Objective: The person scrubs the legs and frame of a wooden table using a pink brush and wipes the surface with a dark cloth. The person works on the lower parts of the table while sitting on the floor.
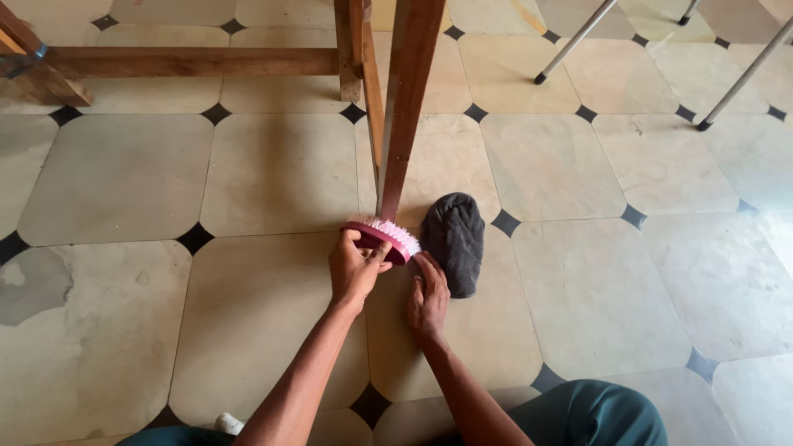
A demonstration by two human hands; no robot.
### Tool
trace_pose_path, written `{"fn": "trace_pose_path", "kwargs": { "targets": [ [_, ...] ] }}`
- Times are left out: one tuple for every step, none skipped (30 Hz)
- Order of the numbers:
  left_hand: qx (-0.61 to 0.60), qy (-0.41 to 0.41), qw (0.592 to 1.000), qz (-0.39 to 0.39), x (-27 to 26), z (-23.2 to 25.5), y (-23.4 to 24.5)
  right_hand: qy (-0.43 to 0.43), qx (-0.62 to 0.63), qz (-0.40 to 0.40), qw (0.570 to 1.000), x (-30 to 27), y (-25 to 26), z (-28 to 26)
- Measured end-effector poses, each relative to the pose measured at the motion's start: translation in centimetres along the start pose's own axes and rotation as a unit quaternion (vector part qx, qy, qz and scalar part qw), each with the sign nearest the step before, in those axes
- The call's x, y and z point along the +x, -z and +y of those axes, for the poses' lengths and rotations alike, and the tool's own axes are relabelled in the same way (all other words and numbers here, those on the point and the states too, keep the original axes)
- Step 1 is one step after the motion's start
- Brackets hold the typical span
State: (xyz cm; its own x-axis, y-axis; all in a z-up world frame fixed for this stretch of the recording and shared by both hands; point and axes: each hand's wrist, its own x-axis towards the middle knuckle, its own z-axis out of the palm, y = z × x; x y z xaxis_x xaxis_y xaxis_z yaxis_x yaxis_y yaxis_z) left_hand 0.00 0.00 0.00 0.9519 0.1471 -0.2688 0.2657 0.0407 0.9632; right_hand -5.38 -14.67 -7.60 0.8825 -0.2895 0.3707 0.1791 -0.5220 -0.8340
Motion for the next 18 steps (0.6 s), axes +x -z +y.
{"fn": "trace_pose_path", "kwargs": {
  "targets": [
    [0.076,-0.017,0.997,0.011,-0.4,0.6,0.3,0.003,0.004,-0.002,1.000,0.2,0.4,-0.8],
    [0.151,-0.034,0.988,0.022,-0.8,1.1,0.5,0.006,0.008,-0.003,1.000,0.3,0.8,-1.7],
    [0.225,-0.053,0.972,0.033,-1.3,1.7,0.6,0.010,0.012,-0.004,1.000,0.4,1.2,-2.6],
    [0.266,-0.106,0.956,0.072,-1.9,2.3,0.6,-0.012,0.023,-0.002,1.000,0.4,1.5,-3.5],
    [0.304,-0.161,0.933,0.109,-2.3,2.9,0.6,-0.033,0.034,0.001,0.999,0.6,1.8,-4.3],
    [0.341,-0.216,0.903,0.144,-2.7,3.5,0.5,-0.054,0.044,0.005,0.998,0.7,2.0,-5.2],
    [0.357,-0.238,0.889,0.161,-2.8,4.1,0.3,-0.057,0.059,0.010,0.997,0.9,2.2,-5.9],
    [0.372,-0.260,0.873,0.178,-2.7,4.6,0.2,-0.060,0.073,0.016,0.995,1.1,2.4,-6.5],
    [0.389,-0.281,0.856,0.195,-2.7,4.8,0.3,-0.065,0.089,0.021,0.994,1.1,2.5,-7.1],
    [0.377,-0.279,0.863,0.185,-2.7,4.8,0.4,-0.067,0.067,0.028,0.995,1.1,2.5,-7.5],
    [0.365,-0.278,0.871,0.176,-2.6,4.8,0.3,-0.067,0.045,0.035,0.996,1.2,2.5,-7.8],
    [0.352,-0.277,0.878,0.167,-2.5,4.8,0.4,-0.068,0.023,0.042,0.996,1.2,2.4,-8.0],
    [0.348,-0.280,0.880,0.161,-2.7,4.5,0.6,-0.043,-0.013,0.045,0.998,1.0,2.4,-8.0],
    [0.345,-0.282,0.882,0.156,-3.0,4.4,0.8,-0.018,-0.049,0.047,0.998,0.8,2.3,-7.8],
    [0.340,-0.288,0.882,0.153,-2.9,4.6,1.0,0.011,-0.082,0.050,0.995,1.2,2.0,-7.6],
    [0.347,-0.309,0.871,0.157,-2.7,4.8,1.3,0.018,-0.086,0.036,0.996,1.6,1.5,-7.3],
    [0.355,-0.327,0.861,0.159,-2.7,4.8,1.7,0.020,-0.091,0.020,0.995,1.6,1.1,-6.9],
    [0.363,-0.344,0.851,0.160,-2.8,4.6,2.1,0.023,-0.096,0.004,0.995,1.5,0.8,-6.4]
  ]
}}
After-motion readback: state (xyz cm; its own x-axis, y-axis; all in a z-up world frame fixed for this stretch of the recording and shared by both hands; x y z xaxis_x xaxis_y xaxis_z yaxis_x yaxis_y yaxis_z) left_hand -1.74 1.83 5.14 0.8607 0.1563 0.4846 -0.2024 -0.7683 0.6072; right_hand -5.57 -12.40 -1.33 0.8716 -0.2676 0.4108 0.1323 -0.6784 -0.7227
